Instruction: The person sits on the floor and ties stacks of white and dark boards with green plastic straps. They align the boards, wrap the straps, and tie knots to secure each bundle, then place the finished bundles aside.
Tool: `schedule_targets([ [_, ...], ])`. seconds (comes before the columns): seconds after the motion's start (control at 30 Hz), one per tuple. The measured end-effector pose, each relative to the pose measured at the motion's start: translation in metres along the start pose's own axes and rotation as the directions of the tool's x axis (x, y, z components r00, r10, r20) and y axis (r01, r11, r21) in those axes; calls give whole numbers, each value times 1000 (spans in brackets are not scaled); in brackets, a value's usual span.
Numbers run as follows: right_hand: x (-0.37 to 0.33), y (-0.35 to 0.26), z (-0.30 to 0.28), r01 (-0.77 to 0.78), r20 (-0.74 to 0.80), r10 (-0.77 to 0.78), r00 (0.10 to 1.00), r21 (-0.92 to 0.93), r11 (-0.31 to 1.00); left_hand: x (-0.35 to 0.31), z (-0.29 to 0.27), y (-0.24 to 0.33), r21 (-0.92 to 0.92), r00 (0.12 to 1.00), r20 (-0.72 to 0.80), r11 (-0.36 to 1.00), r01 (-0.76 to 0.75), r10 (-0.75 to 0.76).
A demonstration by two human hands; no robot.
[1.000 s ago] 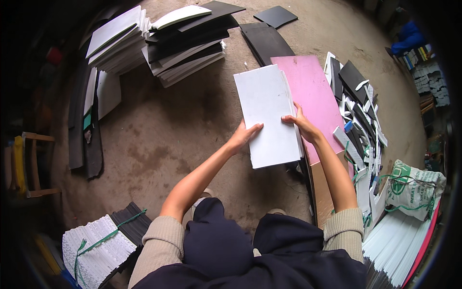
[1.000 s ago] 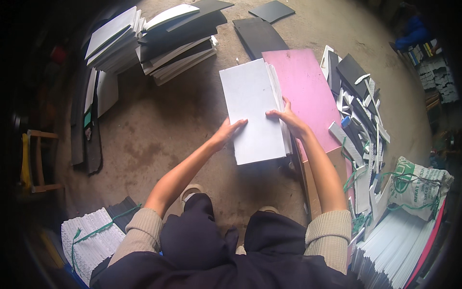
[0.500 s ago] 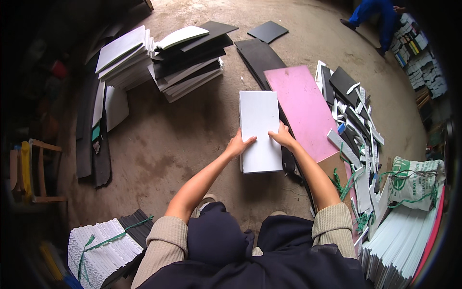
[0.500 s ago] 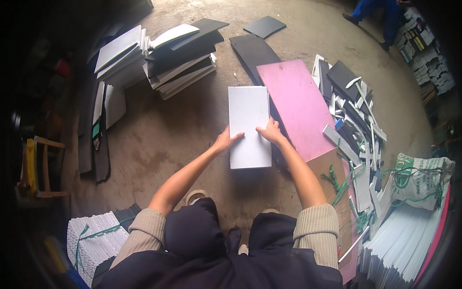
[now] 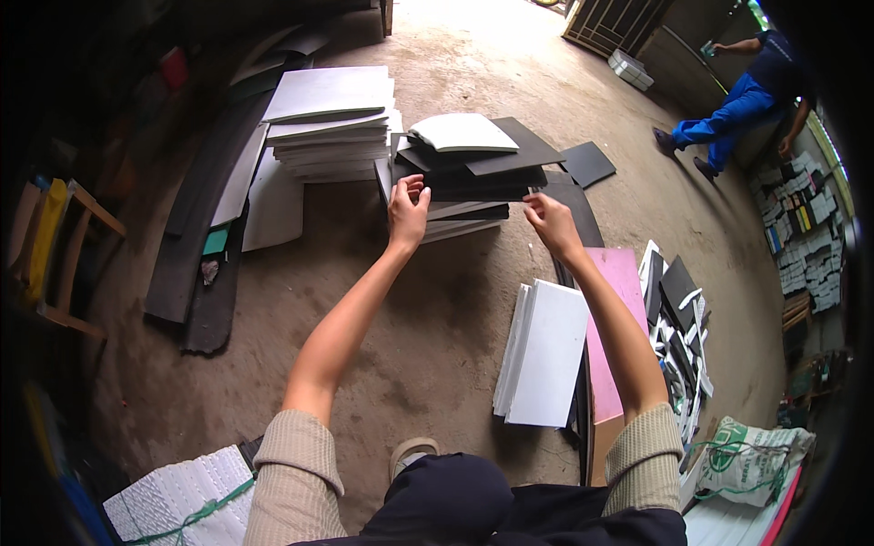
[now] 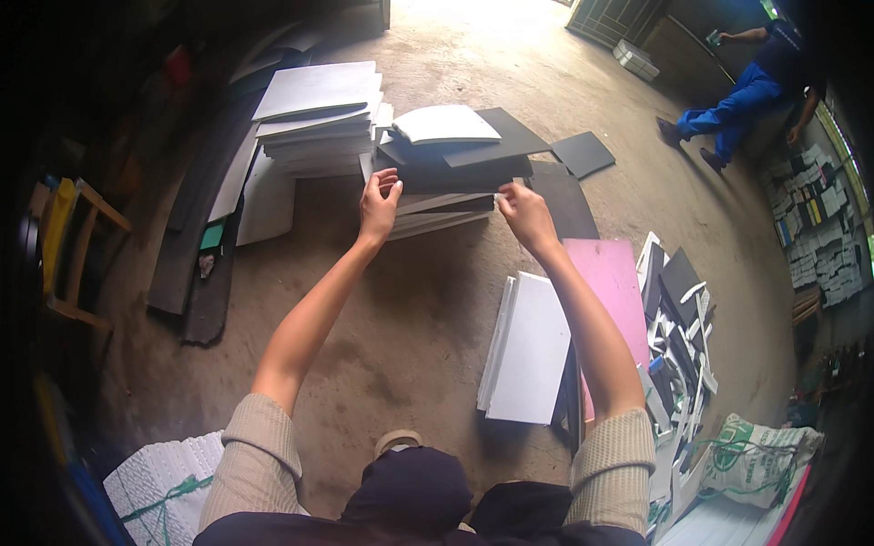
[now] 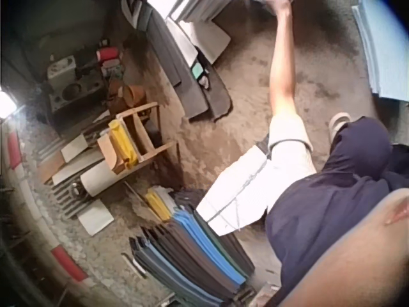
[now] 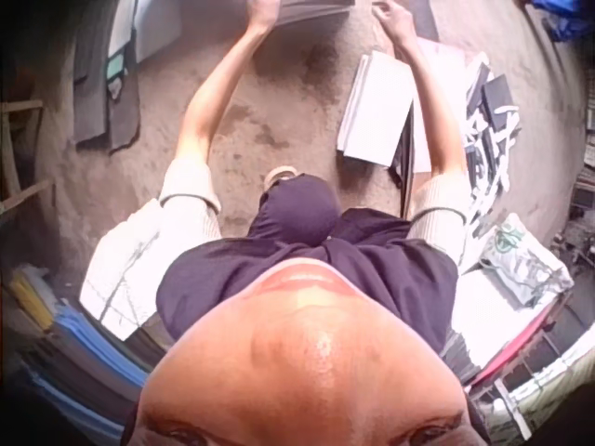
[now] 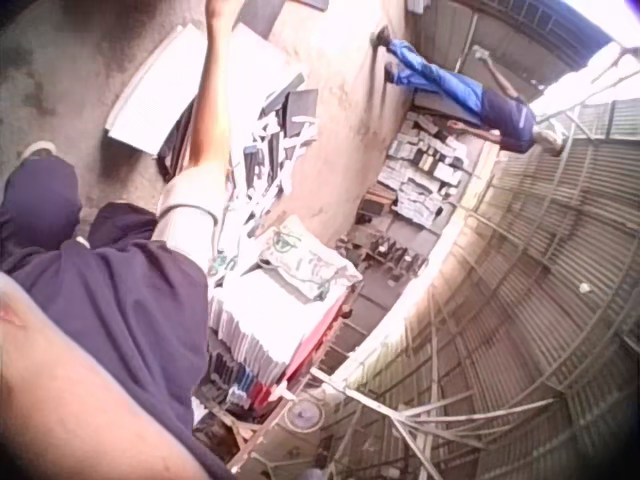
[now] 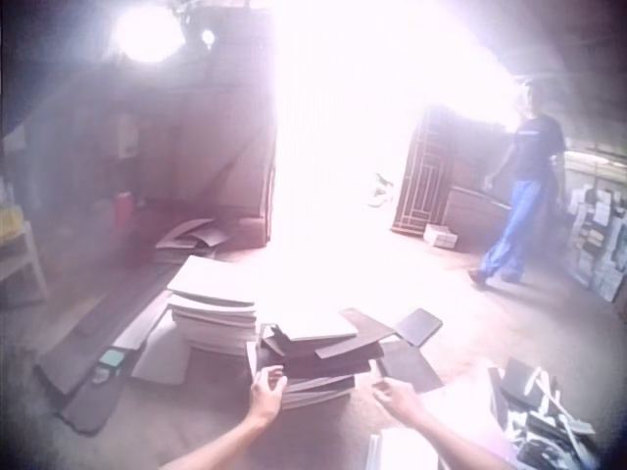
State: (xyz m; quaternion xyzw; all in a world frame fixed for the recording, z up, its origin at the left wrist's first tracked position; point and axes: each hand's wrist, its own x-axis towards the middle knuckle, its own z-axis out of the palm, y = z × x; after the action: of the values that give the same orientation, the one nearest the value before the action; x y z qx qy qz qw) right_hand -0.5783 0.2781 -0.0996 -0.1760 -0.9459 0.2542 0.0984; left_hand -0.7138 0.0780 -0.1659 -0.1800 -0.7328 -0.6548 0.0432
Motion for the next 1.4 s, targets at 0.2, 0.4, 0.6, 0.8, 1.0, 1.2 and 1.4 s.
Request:
schedule_targets([
  [0.2, 111, -60, 54, 327, -156, -435, 887, -454, 829, 35, 6, -18, 183, 991, 111, 978, -95, 75],
  [0.4, 138, -67, 71, 258, -56, -472, 880, -777, 574, 37, -3, -26, 213, 947, 317, 969, -129, 56],
  [0.6, 121, -40, -30, 236, -429, -474, 769, -499, 834, 38, -17, -18, 255, 967, 249, 961, -108, 43],
  [0.8, 27, 63, -101, -129, -654, 288, 700, 280, 951, 0, 21, 11, 259, 995, -18, 962, -87, 95],
  [1.0, -97, 273, -65, 106, -348, 783, 517, 933, 344, -79, 90, -10, 264, 982, 182, 960, -99, 51],
  [1.2, -199, 349, -59, 416, -45, 921, 387, 900, -131, -113, 121, -6, 410, 919, 378, 910, -60, -110],
  [1.4, -194, 351, -22, -47, 273, 886, 374, 960, -276, -99, 130, 14, 388, 881, 430, 921, 15, -196],
])
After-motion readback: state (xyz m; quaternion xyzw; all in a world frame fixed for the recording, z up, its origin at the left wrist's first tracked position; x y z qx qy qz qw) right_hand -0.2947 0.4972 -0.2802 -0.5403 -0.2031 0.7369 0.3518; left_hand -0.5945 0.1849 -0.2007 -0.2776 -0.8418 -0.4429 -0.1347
